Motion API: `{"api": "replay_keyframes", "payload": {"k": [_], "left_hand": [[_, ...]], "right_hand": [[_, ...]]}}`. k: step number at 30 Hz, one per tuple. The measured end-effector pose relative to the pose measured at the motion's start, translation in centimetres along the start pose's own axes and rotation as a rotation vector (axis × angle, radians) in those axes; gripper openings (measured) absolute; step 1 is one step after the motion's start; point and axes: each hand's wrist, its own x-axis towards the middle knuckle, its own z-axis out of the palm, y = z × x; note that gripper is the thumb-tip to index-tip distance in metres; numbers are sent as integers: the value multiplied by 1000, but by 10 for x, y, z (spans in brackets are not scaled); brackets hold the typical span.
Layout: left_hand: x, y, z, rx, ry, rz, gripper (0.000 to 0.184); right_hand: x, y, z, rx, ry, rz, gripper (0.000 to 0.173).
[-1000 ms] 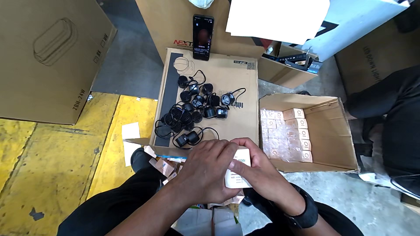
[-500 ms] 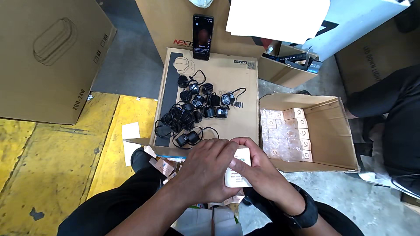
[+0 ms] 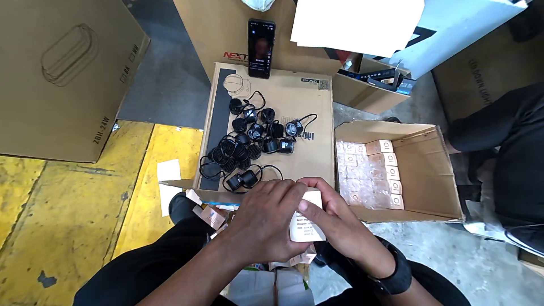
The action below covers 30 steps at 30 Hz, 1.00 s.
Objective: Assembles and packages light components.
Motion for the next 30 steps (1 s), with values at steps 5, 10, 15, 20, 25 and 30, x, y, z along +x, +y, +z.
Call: {"api": "replay_keyframes", "payload": {"k": [5,10,15,20,25,30], "left_hand": [[0,-1,1,-14,11,5,87],[1,0,1,-11,9,6,86],[0,0,1,-1,11,6,87],[1,1,2,0,5,7,88],[4,2,4,-21,7,-7,92],[3,1,7,-23,-47,-175,110]], "right_hand": [[1,-2,-2,-9,-9,-18,45],[0,-4,-6,2,-34,-12,42],[0,-4,-5,13,-33,17,40],[0,-4,-6,0,-29,17,39],[1,-5,-9,-9,-8,-4,40],[7,-13,-23,-164,210,-5,50]]}}
